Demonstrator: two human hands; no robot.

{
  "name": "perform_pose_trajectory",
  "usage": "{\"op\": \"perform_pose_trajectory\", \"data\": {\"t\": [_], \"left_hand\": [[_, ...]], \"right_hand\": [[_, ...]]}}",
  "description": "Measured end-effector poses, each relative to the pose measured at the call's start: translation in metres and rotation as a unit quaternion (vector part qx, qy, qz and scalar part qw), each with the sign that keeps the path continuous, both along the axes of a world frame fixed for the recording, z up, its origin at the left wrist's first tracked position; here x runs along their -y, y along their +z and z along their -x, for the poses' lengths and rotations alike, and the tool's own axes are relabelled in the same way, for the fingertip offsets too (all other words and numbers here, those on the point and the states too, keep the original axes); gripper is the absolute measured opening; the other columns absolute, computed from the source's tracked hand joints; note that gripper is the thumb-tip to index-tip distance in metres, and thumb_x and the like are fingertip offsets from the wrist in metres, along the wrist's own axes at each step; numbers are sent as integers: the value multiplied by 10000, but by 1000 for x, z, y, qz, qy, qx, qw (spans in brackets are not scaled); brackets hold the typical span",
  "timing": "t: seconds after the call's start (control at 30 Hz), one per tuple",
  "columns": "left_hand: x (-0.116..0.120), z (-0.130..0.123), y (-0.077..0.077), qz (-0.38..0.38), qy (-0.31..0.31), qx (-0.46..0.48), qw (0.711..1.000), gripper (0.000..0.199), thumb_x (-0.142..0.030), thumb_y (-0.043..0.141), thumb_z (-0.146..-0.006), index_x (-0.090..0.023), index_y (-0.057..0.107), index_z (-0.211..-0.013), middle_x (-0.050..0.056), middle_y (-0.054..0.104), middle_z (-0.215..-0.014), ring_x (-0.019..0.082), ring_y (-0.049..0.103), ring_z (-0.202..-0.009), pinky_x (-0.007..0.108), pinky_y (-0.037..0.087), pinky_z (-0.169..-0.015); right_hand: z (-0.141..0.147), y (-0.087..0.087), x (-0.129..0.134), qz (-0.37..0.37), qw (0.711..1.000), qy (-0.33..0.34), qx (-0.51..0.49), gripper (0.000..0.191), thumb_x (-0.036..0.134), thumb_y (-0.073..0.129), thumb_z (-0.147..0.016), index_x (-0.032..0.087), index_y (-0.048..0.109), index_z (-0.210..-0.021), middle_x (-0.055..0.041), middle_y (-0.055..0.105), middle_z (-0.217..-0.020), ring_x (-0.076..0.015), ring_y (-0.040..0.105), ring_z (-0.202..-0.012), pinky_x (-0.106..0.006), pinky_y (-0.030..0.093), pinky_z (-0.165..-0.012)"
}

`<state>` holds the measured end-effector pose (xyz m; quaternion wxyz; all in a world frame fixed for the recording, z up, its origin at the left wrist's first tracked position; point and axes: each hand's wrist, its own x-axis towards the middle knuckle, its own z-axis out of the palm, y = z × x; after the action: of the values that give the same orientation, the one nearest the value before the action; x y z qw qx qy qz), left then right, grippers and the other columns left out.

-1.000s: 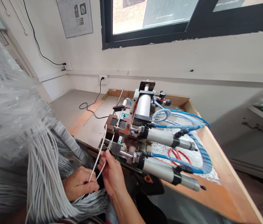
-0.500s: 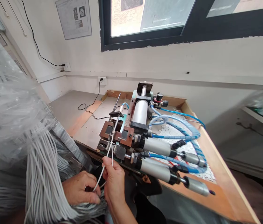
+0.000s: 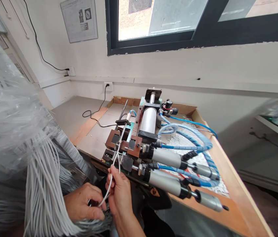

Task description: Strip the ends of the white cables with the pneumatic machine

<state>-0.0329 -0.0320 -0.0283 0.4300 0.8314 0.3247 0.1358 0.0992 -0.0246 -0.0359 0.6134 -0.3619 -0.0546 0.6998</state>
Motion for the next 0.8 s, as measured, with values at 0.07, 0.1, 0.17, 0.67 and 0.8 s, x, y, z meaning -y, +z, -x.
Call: {"op": "perform_pose_trajectory", "data": {"t": [0.07,0.1,0.17,0.67,0.8], "left_hand": [[1,0,-1,2,-1,1,1000,306,-421,577,-724,-162,705,-825,16,602,-633,116,532,-577,204,389,-556],[1,0,-1,4,0,2,1000,305,-420,581,-721,-161,705,-825,15,600,-631,115,530,-576,204,388,-555],[1,-1,0,8,2,3,1000,305,-418,586,-716,-160,705,-826,12,596,-627,113,524,-571,202,386,-550],[-3,1,-2,70,236,103,964,360,-423,475,-786,-126,671,-840,34,604,-697,113,540,-586,215,422,-525],[0,-1,-1,141,299,221,917,419,-431,472,-784,-102,600,-1009,75,632,-800,137,575,-633,234,453,-514]], "right_hand": [[-1,1,-1,3,1000,7,-9,250,307,775,-537,112,625,-580,73,398,-419,-2,224,-361,-126,155,-327],[-1,2,-1,4,1000,8,-10,248,303,776,-534,113,623,-578,72,400,-419,-2,224,-360,-125,156,-324],[-2,2,-1,5,1000,12,-11,245,295,777,-534,114,619,-578,72,400,-421,0,228,-361,-122,162,-323],[-8,-6,6,-47,992,52,106,286,365,775,-510,125,653,-607,62,413,-452,-14,223,-365,-168,140,-343],[-5,-25,36,-59,966,160,194,280,399,722,-586,136,630,-558,57,423,-424,-37,255,-376,-196,155,-382]]}}
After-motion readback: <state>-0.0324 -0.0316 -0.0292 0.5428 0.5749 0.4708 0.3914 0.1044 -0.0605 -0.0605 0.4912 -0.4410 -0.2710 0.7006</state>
